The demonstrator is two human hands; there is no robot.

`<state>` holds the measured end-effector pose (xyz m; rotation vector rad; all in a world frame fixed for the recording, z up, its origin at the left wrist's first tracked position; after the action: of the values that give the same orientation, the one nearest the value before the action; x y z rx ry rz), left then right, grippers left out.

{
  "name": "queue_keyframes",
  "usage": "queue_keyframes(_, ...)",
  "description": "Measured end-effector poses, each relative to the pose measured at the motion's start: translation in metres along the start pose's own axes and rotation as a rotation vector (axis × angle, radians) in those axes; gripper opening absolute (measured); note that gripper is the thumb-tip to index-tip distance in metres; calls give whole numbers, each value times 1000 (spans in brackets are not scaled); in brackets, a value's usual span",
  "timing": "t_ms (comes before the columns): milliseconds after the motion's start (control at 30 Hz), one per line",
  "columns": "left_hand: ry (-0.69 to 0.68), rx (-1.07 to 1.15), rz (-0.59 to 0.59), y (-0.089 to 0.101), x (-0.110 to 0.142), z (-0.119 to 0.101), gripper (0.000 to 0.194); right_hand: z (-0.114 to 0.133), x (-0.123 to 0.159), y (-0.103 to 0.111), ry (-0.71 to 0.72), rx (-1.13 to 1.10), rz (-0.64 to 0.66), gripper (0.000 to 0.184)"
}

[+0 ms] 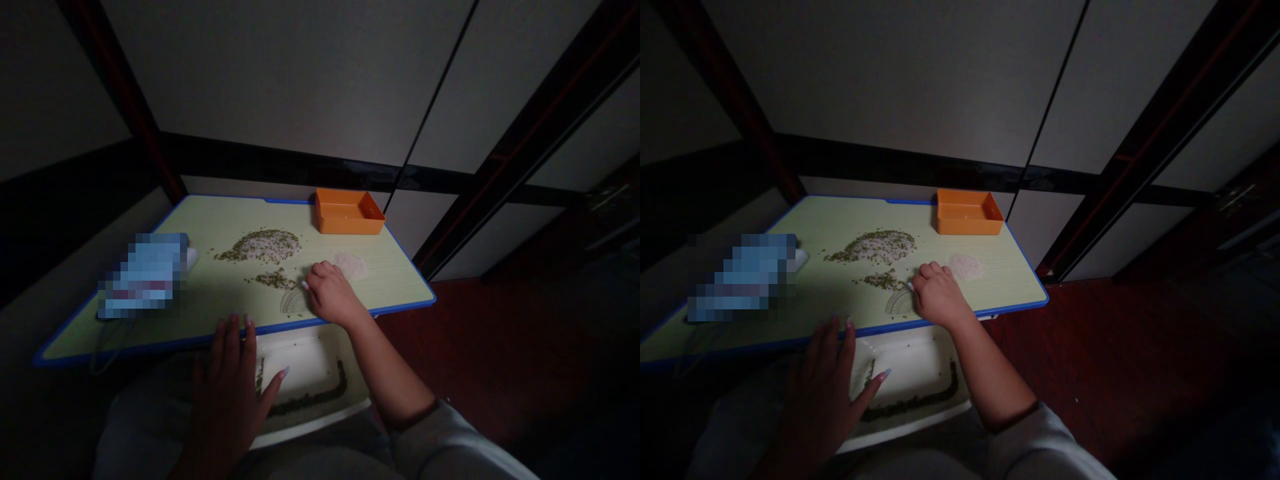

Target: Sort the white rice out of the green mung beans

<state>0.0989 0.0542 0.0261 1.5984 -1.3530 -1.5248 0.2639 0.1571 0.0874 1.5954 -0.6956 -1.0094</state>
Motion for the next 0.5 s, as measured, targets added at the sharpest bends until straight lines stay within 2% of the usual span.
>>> queue_keyframes(167, 34, -37, 37, 5, -1, -5, 78, 4, 3, -1, 9, -13, 30, 23)
queue_keyframes(500, 3, -38, -4, 3, 0, -4, 78, 3, 3, -4, 33, -83, 39, 21)
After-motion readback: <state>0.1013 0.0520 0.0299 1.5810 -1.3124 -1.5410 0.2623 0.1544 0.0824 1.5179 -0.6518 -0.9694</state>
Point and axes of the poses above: each hand's wrist, its own x-axis away from the middle knuckle, its own y-axis out of the back of the hand, z = x × y, the point moved 6 cm from there along -x, towards the middle knuckle, and after that the axes turned 7 degrees about x, right-handed, at the moved point
